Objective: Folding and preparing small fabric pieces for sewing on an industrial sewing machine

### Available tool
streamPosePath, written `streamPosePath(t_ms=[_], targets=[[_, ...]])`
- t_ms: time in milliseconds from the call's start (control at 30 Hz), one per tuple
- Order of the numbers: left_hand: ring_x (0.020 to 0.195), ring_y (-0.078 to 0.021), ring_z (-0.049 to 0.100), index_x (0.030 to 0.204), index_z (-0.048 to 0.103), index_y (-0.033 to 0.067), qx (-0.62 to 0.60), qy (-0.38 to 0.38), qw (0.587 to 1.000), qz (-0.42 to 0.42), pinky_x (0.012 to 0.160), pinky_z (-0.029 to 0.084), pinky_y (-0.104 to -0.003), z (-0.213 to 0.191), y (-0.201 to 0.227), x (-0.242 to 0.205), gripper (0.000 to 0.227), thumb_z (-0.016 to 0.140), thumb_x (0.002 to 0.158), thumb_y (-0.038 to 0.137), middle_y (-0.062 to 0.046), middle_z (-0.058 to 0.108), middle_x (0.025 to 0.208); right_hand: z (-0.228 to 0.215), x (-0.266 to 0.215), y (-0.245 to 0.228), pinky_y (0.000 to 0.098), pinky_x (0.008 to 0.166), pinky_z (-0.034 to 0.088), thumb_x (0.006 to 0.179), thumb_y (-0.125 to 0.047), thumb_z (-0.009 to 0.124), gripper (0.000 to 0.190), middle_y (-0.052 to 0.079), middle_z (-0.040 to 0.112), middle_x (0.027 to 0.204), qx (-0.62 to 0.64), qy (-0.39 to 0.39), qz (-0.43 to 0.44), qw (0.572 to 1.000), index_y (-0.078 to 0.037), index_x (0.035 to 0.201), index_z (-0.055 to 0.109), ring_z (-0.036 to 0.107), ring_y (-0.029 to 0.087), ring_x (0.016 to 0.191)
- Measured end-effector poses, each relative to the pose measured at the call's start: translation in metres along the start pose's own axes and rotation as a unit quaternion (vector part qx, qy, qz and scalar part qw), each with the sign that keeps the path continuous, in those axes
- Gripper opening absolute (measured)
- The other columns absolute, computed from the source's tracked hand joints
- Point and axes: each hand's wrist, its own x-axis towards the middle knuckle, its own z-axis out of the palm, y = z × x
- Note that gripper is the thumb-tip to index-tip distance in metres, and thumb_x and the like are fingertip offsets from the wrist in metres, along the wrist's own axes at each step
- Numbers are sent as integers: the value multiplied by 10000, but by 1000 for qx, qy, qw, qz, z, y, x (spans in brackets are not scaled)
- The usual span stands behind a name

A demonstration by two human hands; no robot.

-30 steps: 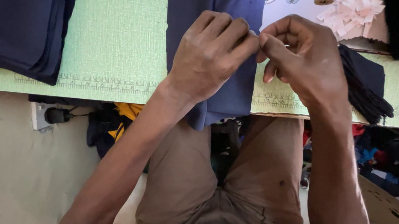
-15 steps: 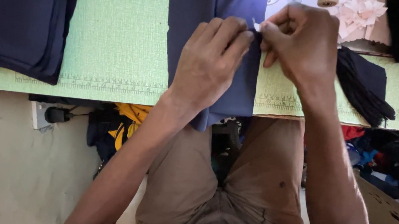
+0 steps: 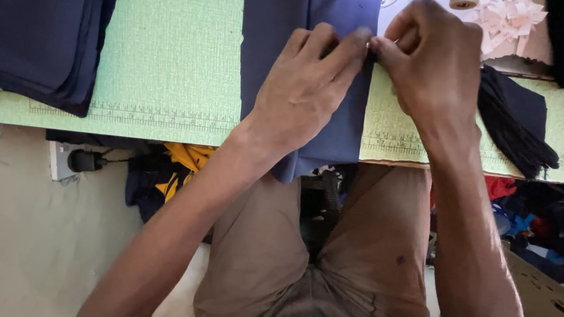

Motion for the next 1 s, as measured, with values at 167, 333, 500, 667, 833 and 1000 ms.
streamPosePath(t_ms=[167,333,500,667,833,1000], targets=[[939,-235,524,1227,690,31,32,11,999,8,787,467,-350,-5,0,4,248,638,989,-15,-42,594,1252,-8,-28,-10,380,665,430,1049,136,756,79,134,551,918,44,120,-152,980,60,1063,774,531,234,712],[920,-257,499,1223,682,0,-19,28,999,1,776,458,-382,-7,0,6,279,577,977,-78,-59,584,1262,6,-38,2,331,494,375,1077,18,844,122,122,561,924,-53,137,-184,972,-30,1186,820,479,221,661],[918,-278,500,1252,675,-14,-69,25,997,-17,763,452,-413,-5,-3,3,215,601,1050,-21,-74,603,1284,13,-33,10,410,523,336,1069,68,825,243,124,527,947,-60,139,-187,971,-73,1267,813,458,278,674],[930,-266,516,1246,685,4,-68,35,997,-15,774,461,-404,-8,-3,3,219,607,1046,-43,-63,615,1273,17,-33,8,417,544,332,1071,41,806,147,170,530,907,-84,145,-205,964,10,1214,786,488,317,738],[956,-288,534,1279,684,-2,-72,25,997,-20,767,448,-434,-3,-12,9,250,579,1068,81,-58,634,1312,11,-36,-20,459,736,368,961,45,646,427,150,505,1108,-207,127,-151,958,-105,1356,709,451,340,944],[990,-291,518,1208,696,8,-70,41,997,-11,790,448,-428,6,-28,21,201,577,1082,110,-33,634,1293,19,-24,-22,469,716,337,974,13,627,433,175,465,1138,-238,134,-115,955,-100,1392,624,424,369,949]])
